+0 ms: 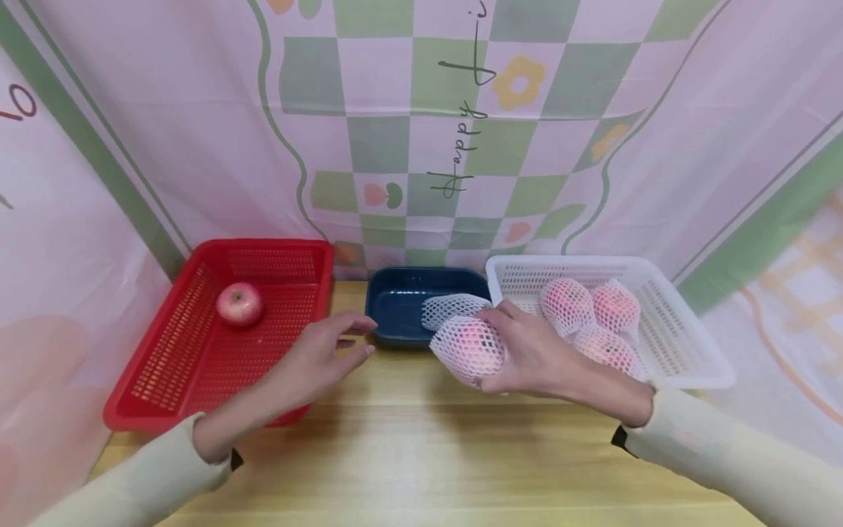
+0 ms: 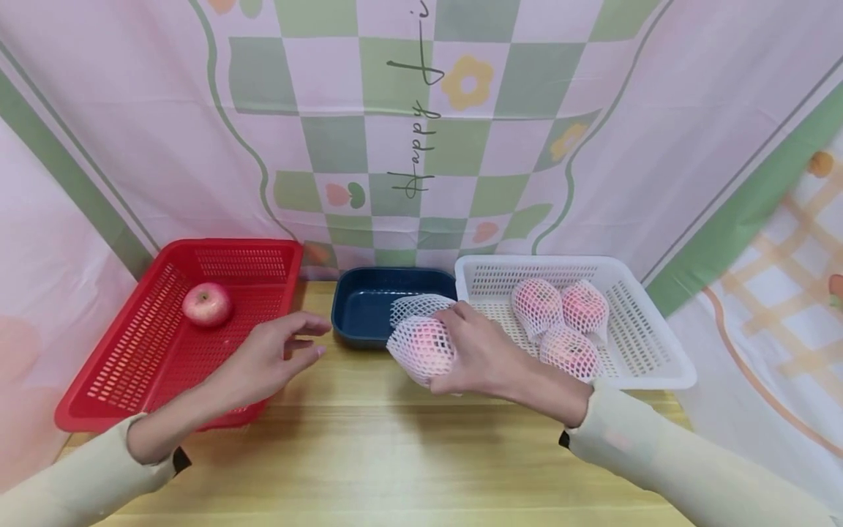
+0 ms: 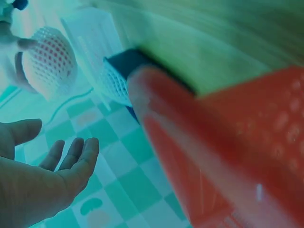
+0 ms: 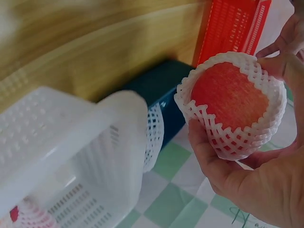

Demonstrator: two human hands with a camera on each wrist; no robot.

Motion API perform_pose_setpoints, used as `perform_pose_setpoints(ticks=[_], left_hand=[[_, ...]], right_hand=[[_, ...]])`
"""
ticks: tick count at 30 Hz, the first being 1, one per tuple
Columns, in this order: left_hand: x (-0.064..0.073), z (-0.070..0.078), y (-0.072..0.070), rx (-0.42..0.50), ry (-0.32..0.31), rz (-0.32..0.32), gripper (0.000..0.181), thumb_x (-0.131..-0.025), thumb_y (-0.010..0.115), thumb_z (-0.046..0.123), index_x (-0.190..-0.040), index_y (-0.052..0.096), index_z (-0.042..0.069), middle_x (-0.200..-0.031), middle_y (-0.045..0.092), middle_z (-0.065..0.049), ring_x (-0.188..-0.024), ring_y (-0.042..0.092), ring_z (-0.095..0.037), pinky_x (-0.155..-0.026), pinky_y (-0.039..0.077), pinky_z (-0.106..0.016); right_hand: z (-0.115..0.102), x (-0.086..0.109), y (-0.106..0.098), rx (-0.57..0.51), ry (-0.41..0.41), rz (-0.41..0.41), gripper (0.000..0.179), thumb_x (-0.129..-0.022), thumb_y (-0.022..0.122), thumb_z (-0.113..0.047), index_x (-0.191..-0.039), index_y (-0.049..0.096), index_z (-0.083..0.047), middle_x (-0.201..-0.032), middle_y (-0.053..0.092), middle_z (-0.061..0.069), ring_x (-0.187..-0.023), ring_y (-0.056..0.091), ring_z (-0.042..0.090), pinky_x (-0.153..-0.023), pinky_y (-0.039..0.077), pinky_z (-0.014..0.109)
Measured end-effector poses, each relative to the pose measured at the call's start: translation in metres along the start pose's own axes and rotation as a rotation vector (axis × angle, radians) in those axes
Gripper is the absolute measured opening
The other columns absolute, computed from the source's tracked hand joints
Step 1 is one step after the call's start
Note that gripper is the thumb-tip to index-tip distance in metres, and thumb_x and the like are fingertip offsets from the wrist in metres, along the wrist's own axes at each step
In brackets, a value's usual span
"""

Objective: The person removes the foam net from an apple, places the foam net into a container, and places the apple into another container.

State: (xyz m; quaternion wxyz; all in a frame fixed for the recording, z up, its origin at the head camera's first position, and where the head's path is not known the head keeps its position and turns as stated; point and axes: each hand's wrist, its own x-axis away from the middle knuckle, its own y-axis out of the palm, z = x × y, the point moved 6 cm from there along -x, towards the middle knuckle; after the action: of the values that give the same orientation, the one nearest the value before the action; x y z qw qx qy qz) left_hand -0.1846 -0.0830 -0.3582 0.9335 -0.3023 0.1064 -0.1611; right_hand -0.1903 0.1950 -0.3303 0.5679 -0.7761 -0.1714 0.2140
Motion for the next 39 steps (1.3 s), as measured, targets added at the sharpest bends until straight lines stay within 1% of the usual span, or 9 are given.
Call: perform_pose_setpoints(ticks=[6, 12, 15, 20, 24, 28, 31, 34, 39], left_hand=[[0.004, 0.003, 0.019, 0.059, 0.03, -0.023, 0.031, -0.098, 0.074, 0.003, -0.128, 0.068, 0.003, -0.129, 0.071, -0.011, -0.121, 0.068, -0.027, -0.101, 0.059, -0.045], [0.007, 0.001, 0.038, 0.116, 0.072, -0.055, 0.028, -0.099, 0.071, -0.001, -0.126, 0.067, -0.001, -0.128, 0.071, -0.016, -0.119, 0.069, -0.03, -0.097, 0.061, -0.039], [0.007, -0.003, 0.048, 0.163, 0.07, -0.065, 0.028, -0.099, 0.069, -0.003, -0.127, 0.066, -0.004, -0.128, 0.07, -0.018, -0.119, 0.069, -0.033, -0.097, 0.061, -0.036], [0.008, -0.01, 0.06, 0.215, 0.078, -0.049, 0.028, -0.099, 0.067, -0.007, -0.126, 0.065, -0.008, -0.126, 0.07, -0.023, -0.119, 0.069, -0.038, -0.098, 0.06, -0.038], [0.009, -0.016, 0.067, 0.224, 0.085, -0.021, 0.025, -0.098, 0.067, -0.007, -0.124, 0.067, -0.007, -0.123, 0.071, -0.022, -0.116, 0.07, -0.038, -0.098, 0.06, -0.038], [0.006, -0.024, 0.075, 0.266, 0.063, -0.009, 0.025, -0.098, 0.066, -0.009, -0.123, 0.068, -0.007, -0.122, 0.071, -0.024, -0.115, 0.07, -0.037, -0.096, 0.06, -0.035], [0.003, -0.028, 0.083, 0.3, 0.022, -0.007, 0.025, -0.099, 0.064, -0.01, -0.124, 0.068, -0.007, -0.123, 0.071, -0.025, -0.114, 0.071, -0.035, -0.096, 0.06, -0.033], [0.001, -0.031, 0.09, 0.334, 0.002, 0.002, 0.022, -0.1, 0.064, -0.008, -0.122, 0.069, -0.007, -0.118, 0.073, -0.021, -0.109, 0.072, -0.032, -0.094, 0.061, -0.031], [-0.003, -0.037, 0.102, 0.431, -0.061, -0.03, 0.016, -0.1, 0.063, -0.008, -0.113, 0.073, -0.005, -0.108, 0.076, -0.016, -0.099, 0.076, -0.026, -0.084, 0.063, -0.026]], right_hand=[[-0.006, 0.001, 0.013, -0.046, -0.039, -0.007, 0.087, -0.061, 0.092, -0.042, -0.132, 0.065, 0.0, -0.117, 0.065, 0.013, -0.095, 0.067, 0.027, -0.082, 0.063, 0.047], [-0.008, 0.003, 0.029, -0.057, -0.071, -0.017, 0.086, -0.059, 0.093, -0.038, -0.131, 0.066, 0.0, -0.108, 0.061, 0.006, -0.086, 0.062, 0.018, -0.076, 0.061, 0.038], [-0.01, 0.004, 0.035, -0.064, -0.08, -0.02, 0.085, -0.058, 0.093, -0.037, -0.13, 0.066, -0.001, -0.108, 0.062, 0.006, -0.086, 0.062, 0.017, -0.075, 0.06, 0.036], [-0.012, 0.006, 0.044, -0.077, -0.072, -0.03, 0.081, -0.059, 0.093, -0.036, -0.128, 0.066, -0.004, -0.109, 0.061, 0.003, -0.088, 0.062, 0.016, -0.074, 0.059, 0.034], [-0.013, 0.009, 0.05, -0.072, -0.068, -0.036, 0.081, -0.058, 0.092, -0.037, -0.128, 0.066, -0.004, -0.109, 0.06, 0.003, -0.088, 0.061, 0.015, -0.073, 0.058, 0.033], [-0.013, 0.013, 0.055, -0.087, -0.068, -0.054, 0.082, -0.058, 0.092, -0.036, -0.128, 0.066, -0.003, -0.108, 0.059, 0.003, -0.087, 0.06, 0.013, -0.072, 0.058, 0.031], [-0.013, 0.014, 0.06, -0.114, -0.07, -0.076, 0.082, -0.058, 0.092, -0.035, -0.129, 0.065, -0.003, -0.108, 0.059, 0.004, -0.086, 0.06, 0.013, -0.071, 0.058, 0.028], [-0.014, 0.014, 0.064, -0.14, -0.085, -0.088, 0.082, -0.059, 0.093, -0.035, -0.128, 0.065, -0.002, -0.108, 0.059, 0.004, -0.086, 0.06, 0.012, -0.072, 0.057, 0.027], [-0.017, 0.016, 0.07, -0.15, -0.112, -0.084, 0.083, -0.058, 0.094, -0.034, -0.128, 0.065, 0.0, -0.109, 0.059, 0.005, -0.087, 0.061, 0.013, -0.075, 0.058, 0.027]])
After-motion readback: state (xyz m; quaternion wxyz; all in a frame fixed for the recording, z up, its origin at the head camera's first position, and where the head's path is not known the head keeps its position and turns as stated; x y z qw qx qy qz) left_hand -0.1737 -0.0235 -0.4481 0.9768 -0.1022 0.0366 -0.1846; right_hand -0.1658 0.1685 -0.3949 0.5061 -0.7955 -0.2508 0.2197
